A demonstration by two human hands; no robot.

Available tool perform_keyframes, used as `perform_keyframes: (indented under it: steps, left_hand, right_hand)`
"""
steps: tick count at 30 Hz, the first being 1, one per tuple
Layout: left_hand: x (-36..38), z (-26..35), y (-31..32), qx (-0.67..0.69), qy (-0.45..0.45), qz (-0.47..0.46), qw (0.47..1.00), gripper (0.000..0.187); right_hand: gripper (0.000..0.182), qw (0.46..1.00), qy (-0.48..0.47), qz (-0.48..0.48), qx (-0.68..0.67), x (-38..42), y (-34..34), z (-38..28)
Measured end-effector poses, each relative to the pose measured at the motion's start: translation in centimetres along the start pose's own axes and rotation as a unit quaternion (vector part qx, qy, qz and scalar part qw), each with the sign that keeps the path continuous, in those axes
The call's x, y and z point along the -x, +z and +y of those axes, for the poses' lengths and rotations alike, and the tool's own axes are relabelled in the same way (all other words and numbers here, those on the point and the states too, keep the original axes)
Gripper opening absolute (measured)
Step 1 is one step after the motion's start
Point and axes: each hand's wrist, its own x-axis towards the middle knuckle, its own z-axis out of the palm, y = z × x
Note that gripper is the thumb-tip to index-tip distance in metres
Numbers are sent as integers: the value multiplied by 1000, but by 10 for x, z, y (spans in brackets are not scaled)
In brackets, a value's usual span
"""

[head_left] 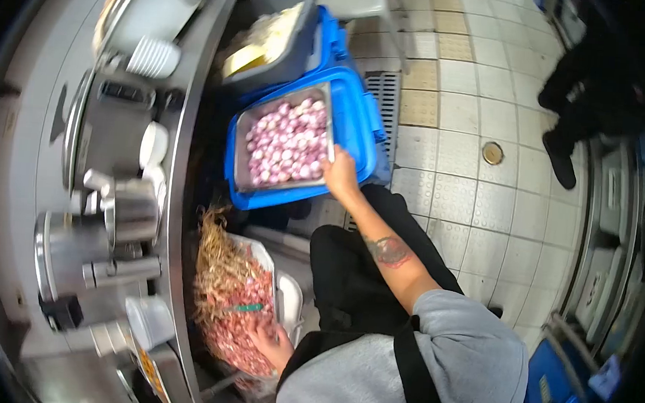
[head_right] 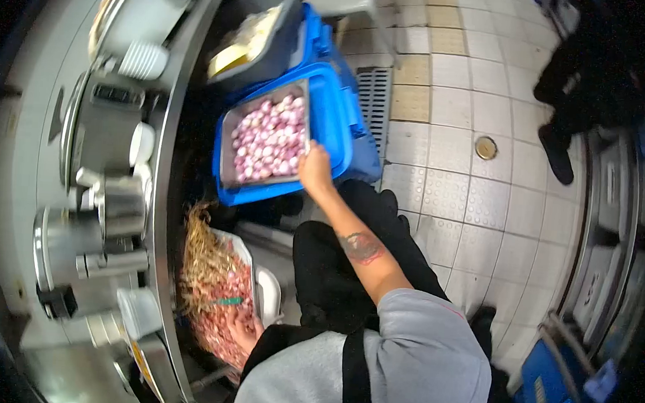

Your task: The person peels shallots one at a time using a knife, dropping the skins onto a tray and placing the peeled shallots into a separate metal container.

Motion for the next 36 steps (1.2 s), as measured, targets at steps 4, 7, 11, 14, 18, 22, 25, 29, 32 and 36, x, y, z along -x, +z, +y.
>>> perform_keyframes:
  steps: [4,7,11,14,18,22,25,29,32,36]
  left_hand:
    - [-7,-1,-17,-110,66,64,990,24]
    - [-3,-10,-26,-76,34,86,993,21]
    - [14,-28,-26,-20,-47,72,996,17]
    - [34,-50,-13,-36,11,64,997,18]
    - [37,-49,-7,-31,9,112,993,17]
    - [32,-59,-4,11,-17,100,995,14]
    - [35,-57,-15,37,-17,74,996,15]
    - [31,-53,-24,53,-23,52,997,16]
    - [34,-52,-26,77,-41,33,996,16]
    - [26,-50,-39,116,17,-4,993,15]
  right_hand:
    - [45,994,-34,-44,94,-18,-7,3]
    - [62,978,-128,70,151,-7,-31,-32]
    - [40,973,-222,-46,44,44,-31,-82]
    - [19,935,-276,-221,-30,109,-17,-127]
    - [13,828,-335,-445,-64,192,21,-147]
    - [17,723,-437,-533,38,248,52,-143]
    - [21,696,-483,-510,146,274,62,-141]
    - [29,694,-464,-514,196,278,67,-147]
    - [34,676,-443,-549,216,274,61,-154]
    - [35,669,-353,-632,173,258,74,-162]
